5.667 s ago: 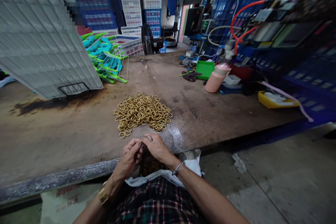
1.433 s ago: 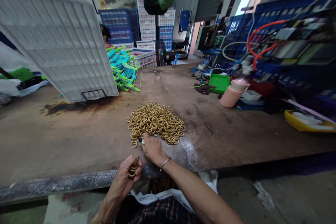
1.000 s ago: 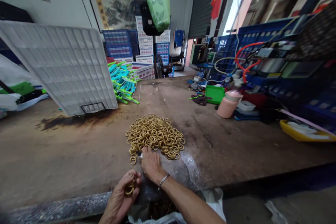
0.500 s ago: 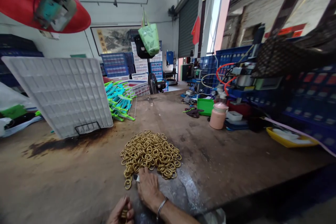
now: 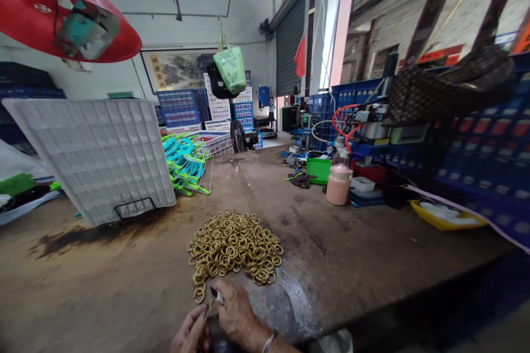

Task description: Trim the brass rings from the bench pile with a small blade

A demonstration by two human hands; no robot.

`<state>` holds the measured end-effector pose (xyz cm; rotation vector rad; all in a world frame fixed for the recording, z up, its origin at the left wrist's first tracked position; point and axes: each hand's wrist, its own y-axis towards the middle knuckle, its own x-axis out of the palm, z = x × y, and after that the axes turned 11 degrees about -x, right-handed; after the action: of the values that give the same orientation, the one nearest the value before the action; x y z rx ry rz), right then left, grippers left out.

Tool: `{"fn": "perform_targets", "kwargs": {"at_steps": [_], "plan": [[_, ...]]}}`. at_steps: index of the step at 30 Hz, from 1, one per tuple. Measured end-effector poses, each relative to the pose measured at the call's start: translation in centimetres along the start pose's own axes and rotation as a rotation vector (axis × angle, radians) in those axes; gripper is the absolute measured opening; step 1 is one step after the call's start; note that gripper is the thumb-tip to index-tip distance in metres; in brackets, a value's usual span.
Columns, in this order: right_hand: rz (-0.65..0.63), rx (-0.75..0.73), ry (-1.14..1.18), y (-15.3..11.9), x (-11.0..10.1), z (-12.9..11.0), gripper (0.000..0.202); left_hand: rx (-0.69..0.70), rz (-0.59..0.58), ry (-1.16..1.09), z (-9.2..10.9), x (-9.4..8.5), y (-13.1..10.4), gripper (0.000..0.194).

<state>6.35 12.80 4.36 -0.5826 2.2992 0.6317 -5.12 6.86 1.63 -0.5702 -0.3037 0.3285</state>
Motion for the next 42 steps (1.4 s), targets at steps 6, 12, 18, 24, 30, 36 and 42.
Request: {"fn": "perform_targets", "kwargs": {"at_steps": [6,12,18,24,30,36,42], "plan": [[0.02,0.037,0.216,-1.0,-0.3,-1.4,0.012,0.039,-0.046,0.082,0.0,0.8,-0.3,0.052],[0.066,0.194,0.349,-1.0,-0.1,-0.7,0.013,0.191,0.039,0.182,0.9,1.2,-1.1,0.051],[-0.131,0.526,0.791,-1.5,-0.9,-0.7,0.032,0.366,0.049,0.296,1.9,1.9,-2.7,0.038],[0.003,0.462,0.784,-1.3,-1.9,-1.1,0.021,0.276,-0.021,0.307,2.3,2.1,-3.8,0.03],[0.098,0.296,0.598,-1.2,-2.6,-1.4,0.02,0.211,-0.051,0.271,2.7,2.5,-4.3,0.028],[0.093,0.181,0.467,-1.3,-2.7,-1.5,0.016,0.13,-0.095,0.175,2.6,2.4,-4.5,0.034],[0.056,0.154,0.491,-1.4,-3.0,-2.0,0.016,0.061,-0.217,-0.001,2.2,2.2,-4.6,0.033]]}}
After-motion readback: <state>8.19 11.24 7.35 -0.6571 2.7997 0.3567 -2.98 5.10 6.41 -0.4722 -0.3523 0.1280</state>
